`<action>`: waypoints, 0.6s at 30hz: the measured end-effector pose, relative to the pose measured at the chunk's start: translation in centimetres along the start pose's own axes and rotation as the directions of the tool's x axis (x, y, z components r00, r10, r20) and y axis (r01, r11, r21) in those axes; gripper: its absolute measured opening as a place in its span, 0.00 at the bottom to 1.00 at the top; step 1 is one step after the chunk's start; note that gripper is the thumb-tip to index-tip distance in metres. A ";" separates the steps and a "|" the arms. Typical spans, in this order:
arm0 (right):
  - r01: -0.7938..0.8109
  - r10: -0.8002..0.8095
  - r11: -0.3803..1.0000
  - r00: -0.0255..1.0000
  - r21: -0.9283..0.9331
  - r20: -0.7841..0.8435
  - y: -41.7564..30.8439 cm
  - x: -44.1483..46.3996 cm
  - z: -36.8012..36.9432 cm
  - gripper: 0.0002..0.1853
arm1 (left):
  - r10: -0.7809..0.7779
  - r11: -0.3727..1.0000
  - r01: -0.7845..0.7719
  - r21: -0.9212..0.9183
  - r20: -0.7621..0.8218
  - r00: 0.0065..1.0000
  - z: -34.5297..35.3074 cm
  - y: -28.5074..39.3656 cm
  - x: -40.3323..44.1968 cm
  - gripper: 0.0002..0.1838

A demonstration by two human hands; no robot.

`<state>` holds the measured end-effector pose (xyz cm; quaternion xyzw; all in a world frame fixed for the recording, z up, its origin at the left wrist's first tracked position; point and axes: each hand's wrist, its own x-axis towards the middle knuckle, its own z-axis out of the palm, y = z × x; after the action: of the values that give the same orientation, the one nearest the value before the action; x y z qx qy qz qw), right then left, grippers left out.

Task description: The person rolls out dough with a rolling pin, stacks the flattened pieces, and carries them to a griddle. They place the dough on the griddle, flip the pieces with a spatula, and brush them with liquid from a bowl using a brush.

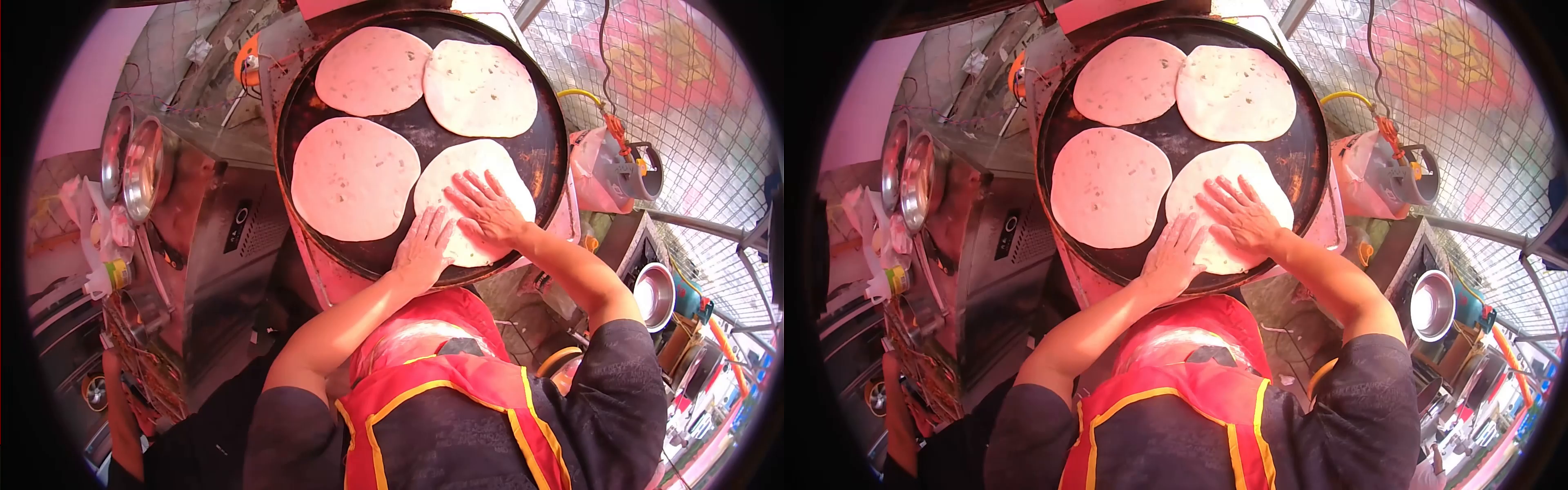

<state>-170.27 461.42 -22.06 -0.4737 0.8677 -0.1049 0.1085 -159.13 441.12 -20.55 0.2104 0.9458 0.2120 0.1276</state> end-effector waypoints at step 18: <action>-0.361 0.337 0.926 0.923 -0.114 -0.188 14.5 7.6 -2.8 0.31 | -0.336 0.939 0.342 0.039 -0.111 0.935 -2.0 -2.9 18.4 0.43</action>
<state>-186.65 462.90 -24.19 -0.3075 0.9495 -0.0589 0.0183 -176.92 446.34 -22.89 0.0365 0.9789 0.1700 0.1074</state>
